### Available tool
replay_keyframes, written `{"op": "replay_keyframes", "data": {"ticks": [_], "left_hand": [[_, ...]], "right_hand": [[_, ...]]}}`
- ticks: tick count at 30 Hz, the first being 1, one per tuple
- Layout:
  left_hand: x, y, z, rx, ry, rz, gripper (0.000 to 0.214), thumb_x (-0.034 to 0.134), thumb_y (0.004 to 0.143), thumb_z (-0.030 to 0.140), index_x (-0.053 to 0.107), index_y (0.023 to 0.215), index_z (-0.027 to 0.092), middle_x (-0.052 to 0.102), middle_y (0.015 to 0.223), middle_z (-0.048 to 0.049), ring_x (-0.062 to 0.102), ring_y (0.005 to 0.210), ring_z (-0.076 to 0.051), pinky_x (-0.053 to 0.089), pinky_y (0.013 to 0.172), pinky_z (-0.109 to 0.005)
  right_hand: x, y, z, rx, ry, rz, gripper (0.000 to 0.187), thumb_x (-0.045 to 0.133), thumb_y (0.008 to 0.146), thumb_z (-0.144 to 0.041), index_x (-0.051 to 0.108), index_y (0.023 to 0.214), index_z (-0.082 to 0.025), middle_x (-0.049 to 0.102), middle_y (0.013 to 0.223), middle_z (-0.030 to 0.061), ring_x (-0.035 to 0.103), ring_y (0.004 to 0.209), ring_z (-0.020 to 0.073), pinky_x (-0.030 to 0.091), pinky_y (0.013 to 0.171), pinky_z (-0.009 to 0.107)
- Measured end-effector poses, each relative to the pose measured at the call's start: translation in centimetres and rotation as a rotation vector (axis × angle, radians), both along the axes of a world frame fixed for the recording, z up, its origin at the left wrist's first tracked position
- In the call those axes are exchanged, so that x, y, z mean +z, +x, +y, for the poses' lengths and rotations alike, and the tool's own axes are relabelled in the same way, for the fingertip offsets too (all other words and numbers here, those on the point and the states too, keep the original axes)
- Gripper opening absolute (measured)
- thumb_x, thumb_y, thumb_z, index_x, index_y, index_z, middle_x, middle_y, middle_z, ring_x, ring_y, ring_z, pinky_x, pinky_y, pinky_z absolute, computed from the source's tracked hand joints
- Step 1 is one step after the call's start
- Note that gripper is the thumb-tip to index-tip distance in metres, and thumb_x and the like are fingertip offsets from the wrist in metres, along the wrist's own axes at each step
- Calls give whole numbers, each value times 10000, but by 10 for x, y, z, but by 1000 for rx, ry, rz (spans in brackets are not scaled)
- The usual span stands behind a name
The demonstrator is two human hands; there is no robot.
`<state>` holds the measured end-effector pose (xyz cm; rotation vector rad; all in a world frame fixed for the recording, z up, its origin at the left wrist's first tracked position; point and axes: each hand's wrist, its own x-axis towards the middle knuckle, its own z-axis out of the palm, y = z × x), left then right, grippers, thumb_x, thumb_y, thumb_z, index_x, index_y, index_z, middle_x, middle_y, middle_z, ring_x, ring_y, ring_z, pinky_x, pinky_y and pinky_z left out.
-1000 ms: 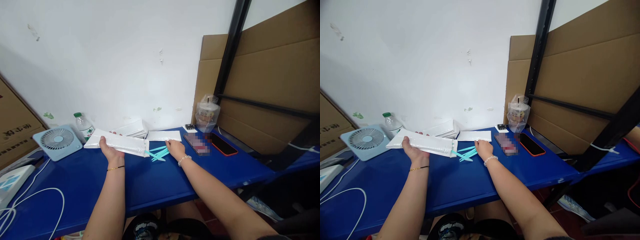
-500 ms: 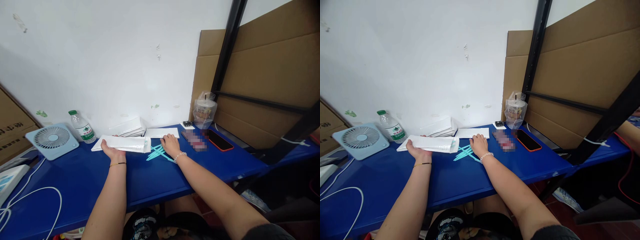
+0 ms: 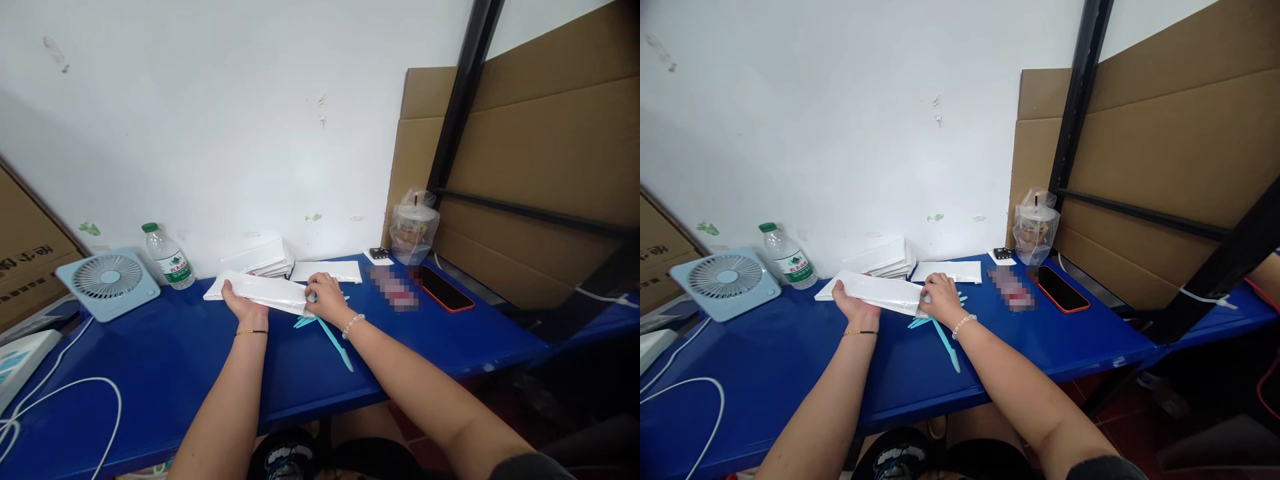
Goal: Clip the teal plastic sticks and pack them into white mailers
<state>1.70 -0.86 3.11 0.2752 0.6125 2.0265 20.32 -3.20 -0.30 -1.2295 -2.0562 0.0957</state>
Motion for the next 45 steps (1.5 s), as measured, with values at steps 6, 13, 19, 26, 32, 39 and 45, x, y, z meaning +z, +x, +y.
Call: {"op": "replay_keyframes", "data": {"ticks": [6,13,19,26,32,39,45], "left_hand": [[-3,-12,8,21,9,31,360,443,725,506,531,870,188,553,693,-6,566,620,-167,500,621,-322],[34,-57,-12,157,151,136,364,476,709,495,560,863,176,580,727,-11,589,668,-160,508,638,-301],[83,-76,-43,247,365,593,456,702,622,409,562,953,128,619,836,-26,588,762,-153,490,808,-329],[39,-85,-44,-231,-6,1992,693,765,559,430,569,1178,189,613,1133,-88,568,1038,-291,405,956,-407],[8,-61,-52,-239,-71,2333,940,683,612,599,341,1401,220,370,1423,-136,295,1318,-352,244,1070,-495],[-20,24,-45,-568,201,2167,644,487,841,527,391,1379,185,398,1402,-135,340,1303,-282,301,1063,-414],[-32,20,-28,-535,230,2217,462,514,854,452,511,1284,282,546,1202,-72,447,1149,-259,374,966,-406]], "right_hand": [[1,4,1,69,-6,-29,95,689,685,-230,601,684,-196,554,978,30,456,993,207,296,874,356],[11,39,-4,141,-127,-113,119,715,644,-238,613,617,-183,587,894,8,498,929,191,261,859,359],[21,60,-10,141,-292,-192,89,690,610,-192,606,596,-168,603,848,5,542,829,172,272,837,339],[33,71,-11,126,-301,-173,79,617,714,-232,650,771,-189,606,893,23,565,802,163,319,847,335],[42,81,-12,88,-434,-140,189,538,799,-331,634,755,-173,627,747,41,556,680,155,375,601,250],[49,60,-44,241,-732,-489,388,778,473,-516,604,583,-186,579,547,-15,490,498,130,272,437,240],[44,53,-48,204,-657,-517,124,638,562,-170,599,669,-218,634,676,-26,505,542,115,249,452,219]]}}
